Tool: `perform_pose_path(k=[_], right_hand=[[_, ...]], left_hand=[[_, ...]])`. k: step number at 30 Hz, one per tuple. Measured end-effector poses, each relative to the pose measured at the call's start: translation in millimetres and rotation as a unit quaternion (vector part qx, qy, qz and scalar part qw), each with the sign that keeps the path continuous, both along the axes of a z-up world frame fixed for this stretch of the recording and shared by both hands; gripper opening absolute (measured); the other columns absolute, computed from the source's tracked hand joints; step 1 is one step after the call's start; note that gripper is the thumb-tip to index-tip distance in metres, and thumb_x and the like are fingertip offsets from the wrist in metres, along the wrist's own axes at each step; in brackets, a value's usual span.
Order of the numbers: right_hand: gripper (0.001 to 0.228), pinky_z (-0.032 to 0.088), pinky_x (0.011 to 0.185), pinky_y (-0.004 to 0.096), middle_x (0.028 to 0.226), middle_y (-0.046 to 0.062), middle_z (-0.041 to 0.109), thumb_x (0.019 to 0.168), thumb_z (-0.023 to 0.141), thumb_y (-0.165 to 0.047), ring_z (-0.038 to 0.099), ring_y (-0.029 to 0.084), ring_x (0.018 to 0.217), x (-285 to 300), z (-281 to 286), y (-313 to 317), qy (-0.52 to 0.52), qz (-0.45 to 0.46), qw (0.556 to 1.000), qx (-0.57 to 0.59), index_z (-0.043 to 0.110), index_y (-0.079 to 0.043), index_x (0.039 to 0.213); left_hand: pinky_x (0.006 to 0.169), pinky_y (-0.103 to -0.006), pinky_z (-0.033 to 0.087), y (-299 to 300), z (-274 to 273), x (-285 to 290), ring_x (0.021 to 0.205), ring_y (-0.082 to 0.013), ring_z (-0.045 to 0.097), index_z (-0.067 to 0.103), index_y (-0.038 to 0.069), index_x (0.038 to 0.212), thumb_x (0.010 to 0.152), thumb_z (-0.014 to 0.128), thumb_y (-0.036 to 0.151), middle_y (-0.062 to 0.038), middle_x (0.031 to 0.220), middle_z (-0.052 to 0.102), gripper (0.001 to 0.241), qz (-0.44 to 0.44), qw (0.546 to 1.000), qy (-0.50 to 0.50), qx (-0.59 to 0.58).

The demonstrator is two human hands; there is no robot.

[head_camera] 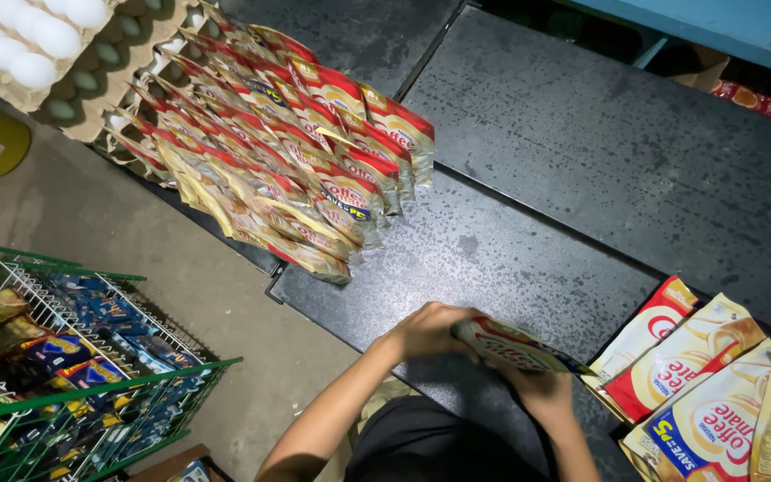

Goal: Sorting and organizing individual cream powder packets on a low display surface.

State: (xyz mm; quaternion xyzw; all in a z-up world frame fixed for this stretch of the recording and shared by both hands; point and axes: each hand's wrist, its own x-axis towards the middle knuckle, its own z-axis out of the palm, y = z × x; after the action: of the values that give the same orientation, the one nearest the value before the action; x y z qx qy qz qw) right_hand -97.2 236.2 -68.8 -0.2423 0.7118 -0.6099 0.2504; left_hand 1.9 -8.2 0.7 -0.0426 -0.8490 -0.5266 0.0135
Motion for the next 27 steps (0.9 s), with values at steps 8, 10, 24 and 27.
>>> perform_pose_path(k=[8,10,24,27], right_hand=[[0.032,0.059,0.076,0.035,0.097,0.010,0.081,0.072,0.090,-0.021,0.078,0.020,0.085,-25.1,9.6,-40.9,0.224,0.042,0.961,0.155,0.079,-0.006,0.098],[0.035,0.058,0.081,0.036,0.100,0.013,0.079,0.074,0.087,-0.016,0.076,0.024,0.092,-31.2,17.1,-57.6,0.235,-0.005,0.969,0.078,0.076,-0.001,0.103],[0.036,0.058,0.080,0.035,0.098,0.016,0.079,0.077,0.089,-0.018,0.077,0.022,0.087,-115.6,19.0,-214.1,0.195,-0.061,0.977,0.062,0.077,0.001,0.105],[0.035,0.058,0.079,0.035,0.097,0.016,0.079,0.077,0.089,-0.017,0.077,0.022,0.087,-119.1,14.1,-226.2,0.194,-0.054,0.978,0.045,0.076,0.001,0.105]], left_hand=[[0.096,-0.0351,0.059,-16.3,-47.3,-2.9,0.106,-0.0243,0.076,0.068,0.010,0.129,0.082,0.077,0.014,-0.009,0.112,0.080,0.048,0.079,0.985,-0.060,0.142],[0.100,-0.0375,0.051,-15.8,-29.6,-8.1,0.116,-0.0228,0.067,0.064,0.006,0.132,0.079,0.082,0.007,-0.013,0.126,0.071,0.056,0.191,0.974,0.089,0.088],[0.099,-0.0330,0.053,-40.8,-28.1,-85.7,0.138,-0.0263,0.057,0.043,0.008,0.155,0.096,0.052,-0.008,-0.017,0.152,0.055,0.062,0.486,0.845,0.166,0.151],[0.099,-0.0341,0.053,-36.3,-24.1,-83.5,0.141,-0.0284,0.054,0.035,0.011,0.159,0.095,0.050,-0.011,-0.018,0.158,0.049,0.070,0.464,0.862,0.151,0.137]])
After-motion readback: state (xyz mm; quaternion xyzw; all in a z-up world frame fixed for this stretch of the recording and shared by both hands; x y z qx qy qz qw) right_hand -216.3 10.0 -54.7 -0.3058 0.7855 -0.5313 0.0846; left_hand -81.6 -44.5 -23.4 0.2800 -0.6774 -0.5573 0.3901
